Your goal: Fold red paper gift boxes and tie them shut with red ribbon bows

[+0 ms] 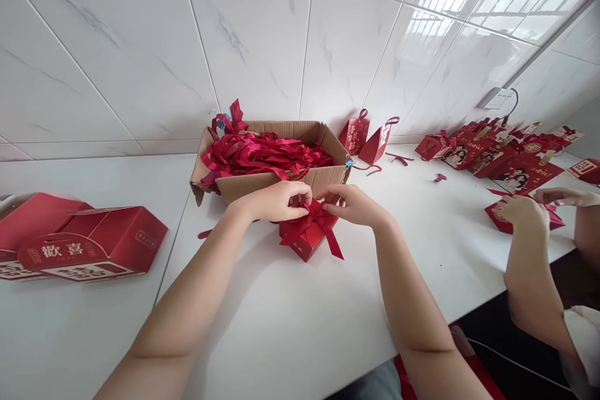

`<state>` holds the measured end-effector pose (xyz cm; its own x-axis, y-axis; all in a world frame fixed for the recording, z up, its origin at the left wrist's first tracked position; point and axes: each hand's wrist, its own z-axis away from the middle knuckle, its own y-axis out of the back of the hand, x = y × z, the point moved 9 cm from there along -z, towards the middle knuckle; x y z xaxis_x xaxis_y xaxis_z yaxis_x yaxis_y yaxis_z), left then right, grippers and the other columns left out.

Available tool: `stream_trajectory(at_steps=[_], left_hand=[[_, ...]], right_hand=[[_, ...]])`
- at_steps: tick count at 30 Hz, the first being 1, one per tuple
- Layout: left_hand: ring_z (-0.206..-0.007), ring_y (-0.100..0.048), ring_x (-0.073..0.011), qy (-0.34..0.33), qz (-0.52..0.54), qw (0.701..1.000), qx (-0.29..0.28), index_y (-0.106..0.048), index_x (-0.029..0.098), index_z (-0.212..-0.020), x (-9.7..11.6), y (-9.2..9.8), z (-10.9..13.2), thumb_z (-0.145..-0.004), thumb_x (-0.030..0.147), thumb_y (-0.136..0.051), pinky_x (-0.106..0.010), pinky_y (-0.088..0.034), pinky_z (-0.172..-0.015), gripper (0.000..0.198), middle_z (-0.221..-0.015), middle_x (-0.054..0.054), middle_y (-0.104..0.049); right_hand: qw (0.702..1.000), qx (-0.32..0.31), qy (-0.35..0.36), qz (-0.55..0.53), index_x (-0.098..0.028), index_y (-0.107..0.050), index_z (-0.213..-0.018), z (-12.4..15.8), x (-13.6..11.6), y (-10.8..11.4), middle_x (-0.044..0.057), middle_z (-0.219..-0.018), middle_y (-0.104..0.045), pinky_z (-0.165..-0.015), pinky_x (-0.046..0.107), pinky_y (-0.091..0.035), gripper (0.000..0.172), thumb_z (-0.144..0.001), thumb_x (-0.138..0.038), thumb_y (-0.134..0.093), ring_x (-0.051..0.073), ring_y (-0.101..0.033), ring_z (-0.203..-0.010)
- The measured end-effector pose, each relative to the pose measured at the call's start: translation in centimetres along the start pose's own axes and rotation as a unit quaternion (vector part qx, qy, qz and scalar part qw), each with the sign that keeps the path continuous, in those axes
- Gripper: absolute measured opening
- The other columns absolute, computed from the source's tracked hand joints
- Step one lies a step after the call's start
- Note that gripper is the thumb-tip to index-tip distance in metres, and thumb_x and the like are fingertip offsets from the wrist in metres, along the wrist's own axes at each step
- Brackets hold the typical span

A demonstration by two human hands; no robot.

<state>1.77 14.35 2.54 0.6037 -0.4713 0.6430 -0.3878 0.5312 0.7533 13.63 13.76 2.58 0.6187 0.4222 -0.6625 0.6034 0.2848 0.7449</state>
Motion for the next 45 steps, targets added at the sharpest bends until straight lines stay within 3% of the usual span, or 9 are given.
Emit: stream_trajectory(at_steps=[10, 19, 25, 32, 36, 40, 45], left_hand=[[-0.071, -0.054, -0.0132, -0.02, 0.013, 1.0, -0.003, -0.057, 0.021, -0.085, 0.6, 0.1, 0.2, -0.08, 0.03, -0.055, -0.023, -0.043, -0.059, 0.011, -0.086, 0.0, -0.061], [-0.067, -0.057, -0.0147, -0.005, 0.006, 0.998, 0.058, -0.058, 0.021, -0.085, 0.4, 0.5, -0.2, -0.077, 0.026, -0.051, -0.025, -0.042, -0.056, 0.011, -0.082, -0.001, -0.064], [-0.058, -0.049, -0.0131, 0.004, -0.03, 0.997, 0.073, -0.048, 0.021, -0.077, 0.6, 0.2, -0.7, -0.075, 0.024, -0.051, -0.025, -0.036, -0.051, 0.004, -0.072, 0.001, -0.058], [-0.05, -0.036, -0.0121, 0.037, -0.103, 0.989, 0.103, -0.035, 0.021, -0.07, 0.8, 0.9, -0.4, -0.074, 0.02, -0.048, -0.027, -0.027, -0.049, 0.014, -0.058, 0.003, -0.046], [-0.054, -0.044, -0.0138, 0.061, -0.089, 0.991, 0.079, -0.041, 0.023, -0.083, -0.1, 0.7, -0.3, -0.078, 0.023, -0.046, -0.027, -0.031, -0.05, 0.007, -0.068, 0.002, -0.054], [-0.07, -0.058, -0.016, 0.063, -0.04, 0.997, 0.02, -0.04, 0.027, -0.111, -1.3, 0.3, 0.1, -0.081, 0.029, -0.049, -0.025, -0.041, -0.057, 0.031, -0.093, -0.001, -0.062], [-0.068, -0.057, -0.0148, 0.054, -0.054, 0.996, 0.049, -0.039, 0.027, -0.113, -0.9, 0.7, 0.1, -0.08, 0.024, -0.048, -0.024, -0.04, -0.057, 0.034, -0.093, -0.001, -0.062]], right_hand=[[0.994, 0.005, 0.014, -0.105, -0.018, -0.065, -0.1, -0.5, 0.3, -0.1, 0.003, -0.091, -0.067, -0.069, 0.027, -0.047, 0.022, -0.082, -0.023, -0.054, 0.013, -0.058, -0.076], [0.998, -0.016, -0.003, -0.063, -0.019, -0.064, -0.101, -0.2, 1.0, 0.0, 0.001, -0.084, -0.064, -0.073, 0.029, -0.049, 0.024, -0.078, -0.021, -0.057, 0.014, -0.058, -0.077], [0.996, -0.058, 0.018, -0.07, -0.02, -0.061, -0.106, 0.3, 0.8, 0.0, 0.002, -0.086, -0.061, -0.074, 0.03, -0.05, 0.029, -0.077, -0.02, -0.06, 0.014, -0.057, -0.08], [0.993, -0.106, 0.032, -0.048, -0.022, -0.061, -0.108, 0.9, 0.2, -0.4, 0.001, -0.09, -0.061, -0.078, 0.031, -0.05, 0.034, -0.074, -0.021, -0.063, 0.014, -0.056, -0.083], [0.992, -0.113, 0.025, -0.049, -0.023, -0.06, -0.112, 1.0, 0.3, -0.5, 0.001, -0.092, -0.061, -0.081, 0.033, -0.05, 0.038, -0.075, -0.027, -0.066, 0.016, -0.057, -0.085], [0.992, -0.112, 0.018, -0.052, -0.023, -0.059, -0.115, 1.1, 0.7, -0.3, 0.002, -0.094, -0.061, -0.083, 0.035, -0.05, 0.04, -0.076, -0.025, -0.065, 0.016, -0.059, -0.086], [0.99, -0.122, 0.019, -0.063, -0.022, -0.059, -0.114, 1.4, 0.7, -0.2, 0.004, -0.098, -0.063, -0.086, 0.036, -0.049, 0.039, -0.076, -0.03, -0.067, 0.017, -0.06, -0.089]])
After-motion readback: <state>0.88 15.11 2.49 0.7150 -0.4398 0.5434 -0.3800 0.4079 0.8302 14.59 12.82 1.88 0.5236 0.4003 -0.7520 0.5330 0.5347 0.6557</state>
